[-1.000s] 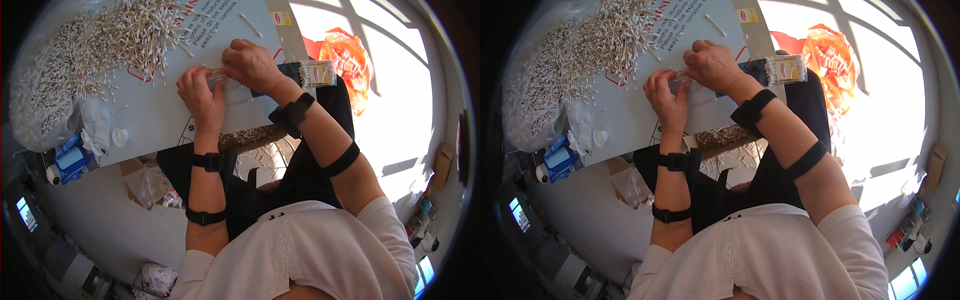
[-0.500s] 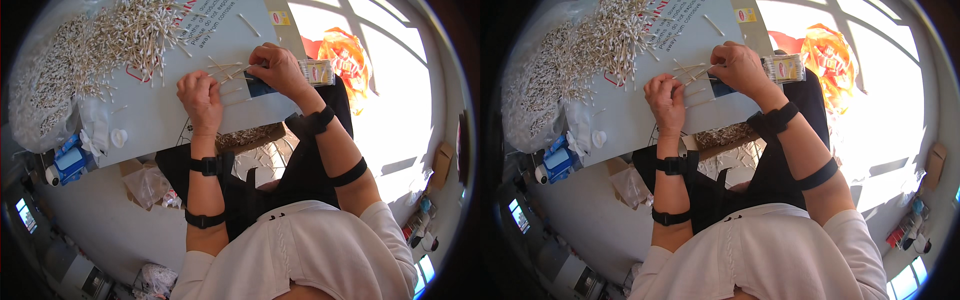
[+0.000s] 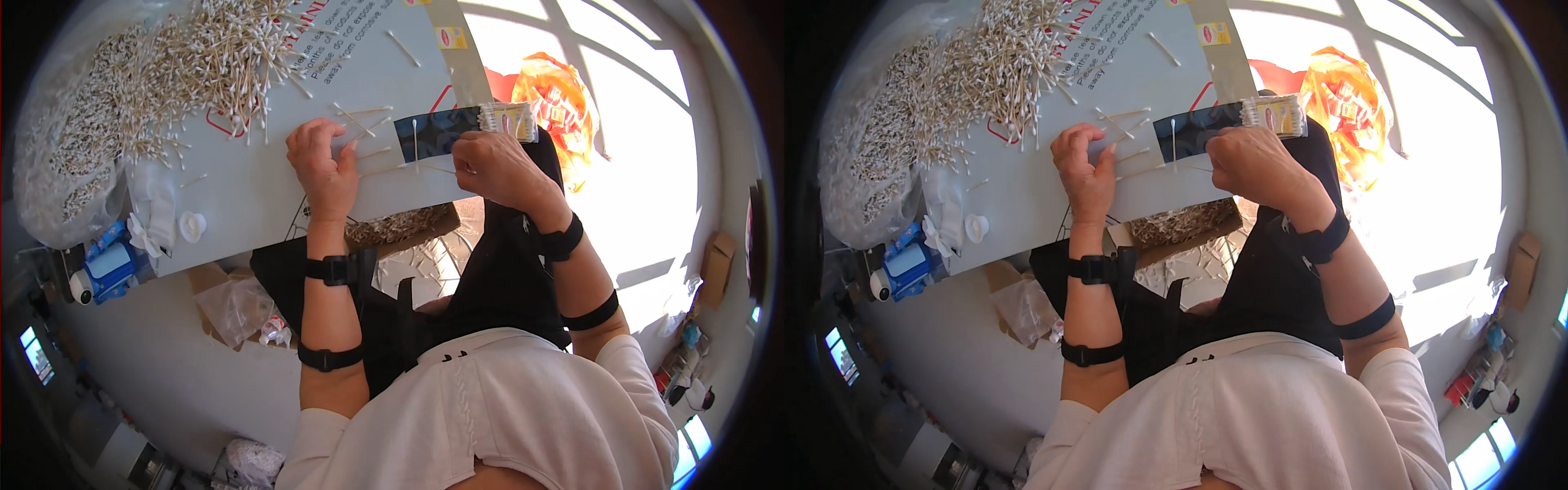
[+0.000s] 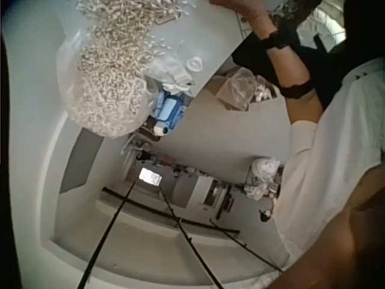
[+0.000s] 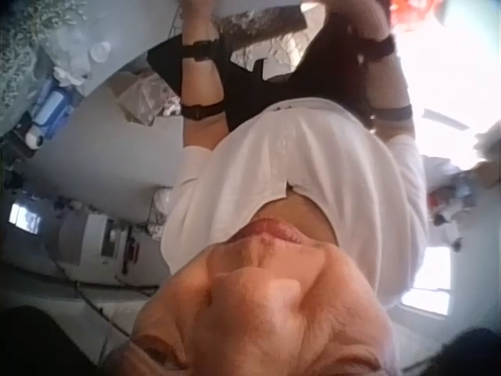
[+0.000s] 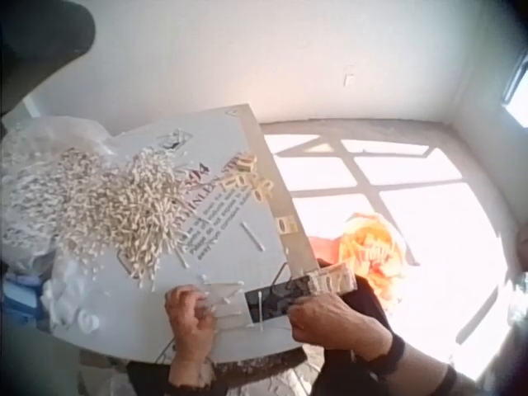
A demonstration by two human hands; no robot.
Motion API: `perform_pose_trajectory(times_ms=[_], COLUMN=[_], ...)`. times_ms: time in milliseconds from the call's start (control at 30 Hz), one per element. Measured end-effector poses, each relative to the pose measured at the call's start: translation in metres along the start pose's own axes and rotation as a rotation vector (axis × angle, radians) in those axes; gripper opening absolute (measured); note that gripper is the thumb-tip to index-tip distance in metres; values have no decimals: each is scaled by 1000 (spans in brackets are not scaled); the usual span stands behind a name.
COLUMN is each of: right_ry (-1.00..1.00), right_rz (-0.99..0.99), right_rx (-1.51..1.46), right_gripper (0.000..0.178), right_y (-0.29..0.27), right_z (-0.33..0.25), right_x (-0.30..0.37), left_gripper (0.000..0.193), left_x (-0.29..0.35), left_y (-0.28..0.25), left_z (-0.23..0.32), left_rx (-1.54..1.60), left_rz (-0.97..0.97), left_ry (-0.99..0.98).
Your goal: Packaging cotton swabs into small plastic bags with cardboard backings.
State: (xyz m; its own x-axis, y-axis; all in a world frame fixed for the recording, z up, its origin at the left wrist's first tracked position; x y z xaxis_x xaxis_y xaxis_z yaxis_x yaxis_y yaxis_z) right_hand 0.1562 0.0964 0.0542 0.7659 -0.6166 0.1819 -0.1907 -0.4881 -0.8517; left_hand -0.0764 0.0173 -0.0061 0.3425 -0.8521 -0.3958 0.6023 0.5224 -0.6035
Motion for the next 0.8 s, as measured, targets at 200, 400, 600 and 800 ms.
perform_pose_trajectory(times_ms=[200, 400, 600, 800], right_ry=[-182, -276, -373, 76], right_rz=[263, 221, -86, 472], right_rx=[-48, -240, -93, -325], right_gripper=[13, 14, 18, 23], right_y=[45, 41, 48, 26], right_z=[-10, -18, -31, -18], right_x=[-5, -17, 0, -37], left_gripper=[34, 17, 14, 14], left_x=[-24, -39, -33, -30], left_y=[-2, 3, 7, 9], left_z=[6, -2, -1, -4], left_rx=[-120, -142, -135, -77], left_rz=[-99, -228, -218, -110], left_ry=[125, 104, 76, 69])
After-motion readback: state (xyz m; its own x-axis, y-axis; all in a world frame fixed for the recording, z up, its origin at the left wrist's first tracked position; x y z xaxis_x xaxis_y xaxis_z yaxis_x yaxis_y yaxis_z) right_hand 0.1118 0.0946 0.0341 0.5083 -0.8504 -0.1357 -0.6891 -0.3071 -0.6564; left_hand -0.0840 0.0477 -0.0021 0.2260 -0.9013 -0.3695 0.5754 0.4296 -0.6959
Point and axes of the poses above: each hand's wrist, its own x-axis away from the middle knuckle, its own y-axis out of the palm, z = x × y, the point moved 1 cm from there along -x, towards the middle knuckle, and after that the axes turned 3 degrees about x, right-handed, at the moved point
